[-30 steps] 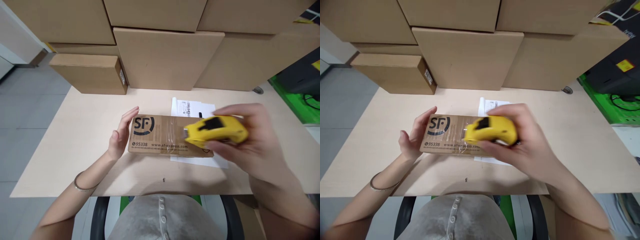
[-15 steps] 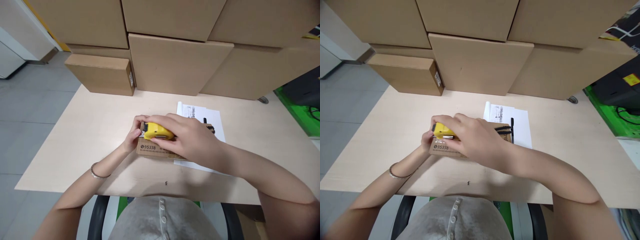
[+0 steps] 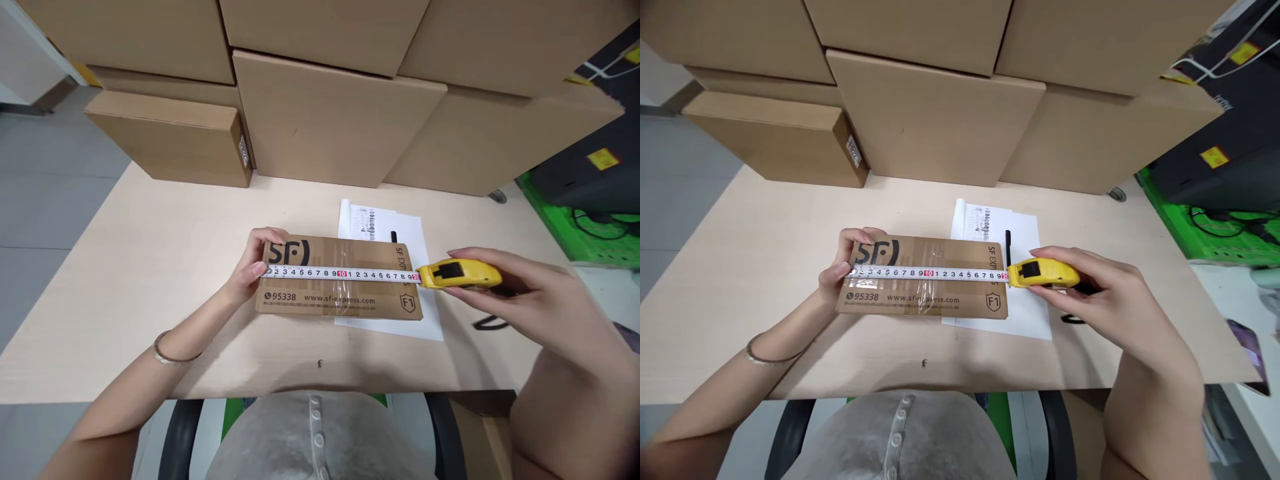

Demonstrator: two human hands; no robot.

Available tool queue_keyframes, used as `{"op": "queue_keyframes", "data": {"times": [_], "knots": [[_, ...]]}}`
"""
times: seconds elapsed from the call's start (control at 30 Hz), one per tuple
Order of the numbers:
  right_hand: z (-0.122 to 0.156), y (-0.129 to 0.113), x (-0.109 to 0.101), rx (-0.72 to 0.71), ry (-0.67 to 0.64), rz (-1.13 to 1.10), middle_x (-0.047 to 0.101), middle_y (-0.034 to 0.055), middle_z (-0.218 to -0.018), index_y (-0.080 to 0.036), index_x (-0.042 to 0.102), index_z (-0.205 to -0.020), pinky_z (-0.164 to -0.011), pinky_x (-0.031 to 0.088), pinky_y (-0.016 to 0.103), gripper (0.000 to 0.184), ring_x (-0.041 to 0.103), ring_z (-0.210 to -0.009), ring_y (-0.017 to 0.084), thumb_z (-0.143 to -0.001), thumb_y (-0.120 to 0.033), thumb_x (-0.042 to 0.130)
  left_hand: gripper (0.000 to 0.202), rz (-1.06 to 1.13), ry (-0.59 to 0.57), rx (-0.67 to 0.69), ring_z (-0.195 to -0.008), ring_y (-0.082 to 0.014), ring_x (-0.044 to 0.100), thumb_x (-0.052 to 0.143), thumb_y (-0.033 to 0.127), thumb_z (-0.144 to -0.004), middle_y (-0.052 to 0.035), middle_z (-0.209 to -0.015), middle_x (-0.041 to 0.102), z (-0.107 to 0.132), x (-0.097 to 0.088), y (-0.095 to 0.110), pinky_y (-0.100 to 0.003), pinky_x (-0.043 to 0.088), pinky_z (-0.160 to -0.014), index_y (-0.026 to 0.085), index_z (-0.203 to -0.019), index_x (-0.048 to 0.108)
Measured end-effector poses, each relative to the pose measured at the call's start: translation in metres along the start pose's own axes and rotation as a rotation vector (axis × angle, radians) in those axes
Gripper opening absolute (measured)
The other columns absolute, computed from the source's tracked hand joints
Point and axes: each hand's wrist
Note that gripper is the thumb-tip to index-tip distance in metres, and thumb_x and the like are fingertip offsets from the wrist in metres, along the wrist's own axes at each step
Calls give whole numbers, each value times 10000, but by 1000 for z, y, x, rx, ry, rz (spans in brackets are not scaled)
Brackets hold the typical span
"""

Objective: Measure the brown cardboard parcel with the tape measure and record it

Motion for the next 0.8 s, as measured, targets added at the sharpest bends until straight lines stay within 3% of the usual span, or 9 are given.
{"op": "queue_keyframes", "data": {"times": [0.13, 0.27, 0.43, 0.63, 0.77, 0.8], "knots": [[0, -9, 5, 35, 5, -49, 807, 51, -1195, -323, 809, -1170, -782, 635, 483, 429, 743, -878, 303, -815, -561, 841, 408, 0, 5, 3, -985, -257, 612, 733, 598, -814, -42, -1070, 651, 0, -3, -3, -419, 530, -837, 300, -1082, 652], [-1, -11, 6, 42, -3, -66, 808, 19, -1180, -384, 813, -1154, -663, 590, 442, 370, 722, -833, 291, -833, -567, 824, 404, -14, 10, -12, -980, -260, 616, 725, 600, -812, -44, -1083, 657, 1, -5, -3, -429, 531, -837, 303, -1075, 650], [1, -8, 5, 34, 8, -53, 810, 29, -1178, -373, 818, -1140, -679, 597, 443, 378, 725, -826, 297, -825, -581, 823, 402, -50, 15, -25, -975, -269, 612, 722, 609, -803, -46, -1077, 654, 1, -7, -3, -465, 526, -856, 310, -1057, 635], [-1, -22, -3, -72, -5, 142, 813, 69, -1073, -367, 700, -1398, -539, 519, 364, 593, 703, -727, 255, -859, -600, 783, 389, -40, -8, -19, -986, -265, 606, 718, 592, -820, -47, -1076, 657, -1, -6, 0, -448, 516, -853, 308, -1077, 647], [-25, -62, 24, -276, -154, 187, 803, 33, -917, -296, 746, -1059, -596, 525, 338, 298, 700, -667, 214, -928, -564, 731, 364, -24, -34, -9, -1043, -265, 605, 717, 569, -850, -41, -1091, 662, -1, -6, 2, -432, 522, -889, 312, -1101, 662], [-33, -73, 35, -293, -211, 189, 795, 20, -884, -289, 725, -1057, -581, 512, 320, 275, 701, -658, 206, -932, -532, 739, 375, -24, -31, -11, -1050, -266, 608, 719, 579, -848, -41, -1100, 663, 0, -6, 2, -428, 525, -893, 311, -1104, 663]]}}
Point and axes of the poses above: each hand's wrist, its own z-axis away from the middle knuckle, its own x-axis out of the palm, y = z × x
